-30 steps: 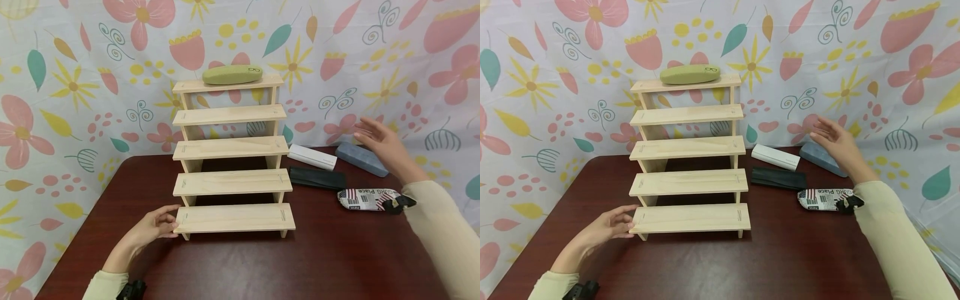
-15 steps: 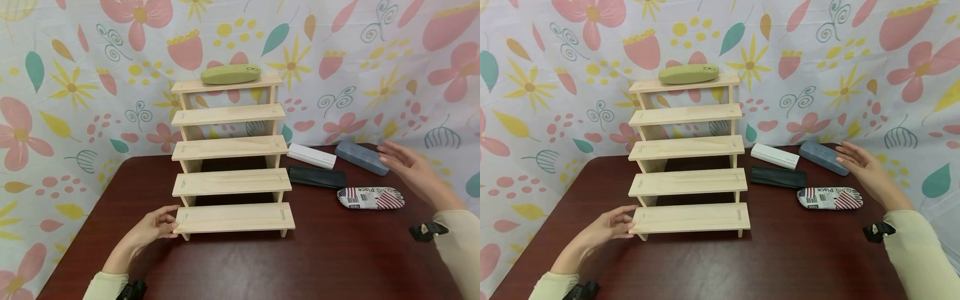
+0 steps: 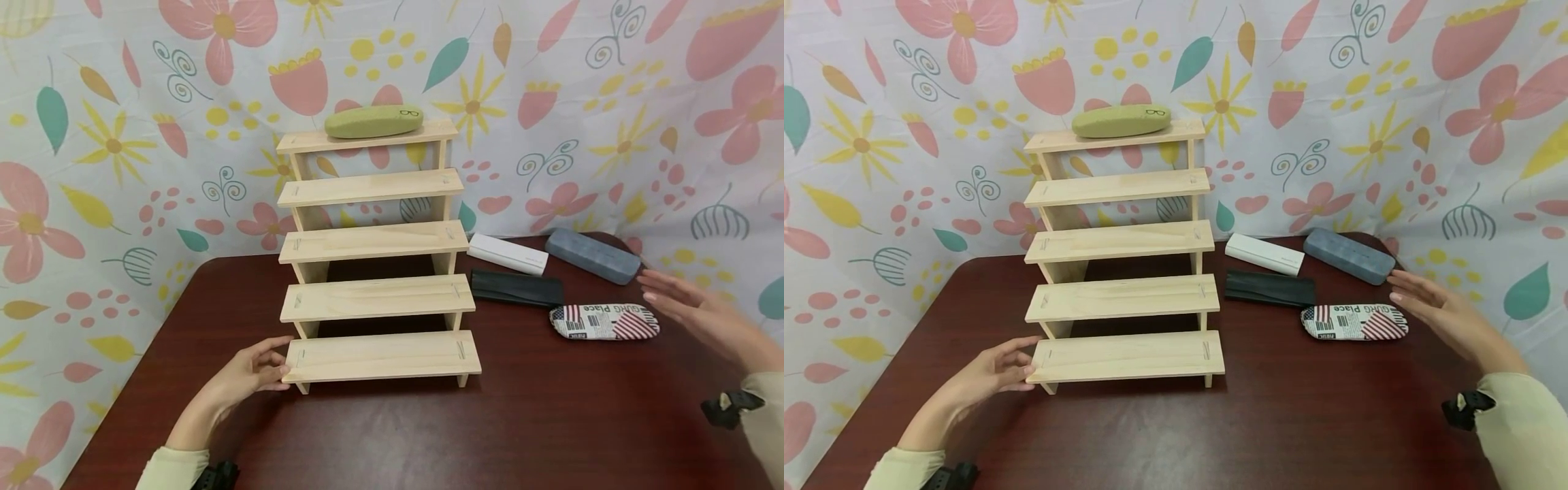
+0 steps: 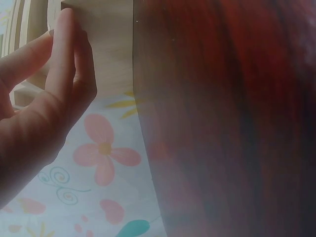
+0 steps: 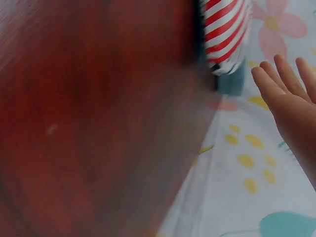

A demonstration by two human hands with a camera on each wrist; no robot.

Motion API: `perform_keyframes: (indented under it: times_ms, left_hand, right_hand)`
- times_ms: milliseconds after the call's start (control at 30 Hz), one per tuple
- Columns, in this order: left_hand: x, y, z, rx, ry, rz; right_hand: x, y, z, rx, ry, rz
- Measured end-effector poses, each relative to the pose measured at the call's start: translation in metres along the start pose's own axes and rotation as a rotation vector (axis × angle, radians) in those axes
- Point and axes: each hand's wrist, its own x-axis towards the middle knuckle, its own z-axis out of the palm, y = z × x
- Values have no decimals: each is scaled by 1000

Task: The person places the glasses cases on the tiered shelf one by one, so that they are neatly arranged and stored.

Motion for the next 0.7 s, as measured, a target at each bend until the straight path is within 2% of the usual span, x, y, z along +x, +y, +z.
perform_keyframes:
  times_ms: [267,433,633,700]
  left_hand:
    - [1,0,1,-18,-5,-6]
    - [1,0,0,-5,-6,-1]
    - [1,0,0,4,0,1]
    - [0,0,0,5,0,1]
  right_hand:
    - [-2,27,1,24,-79,10]
    - [-1,32,0,22,-132,39]
    - [2,34,1,-55,-163,77]
    - [3,33,2,-27,-189,83]
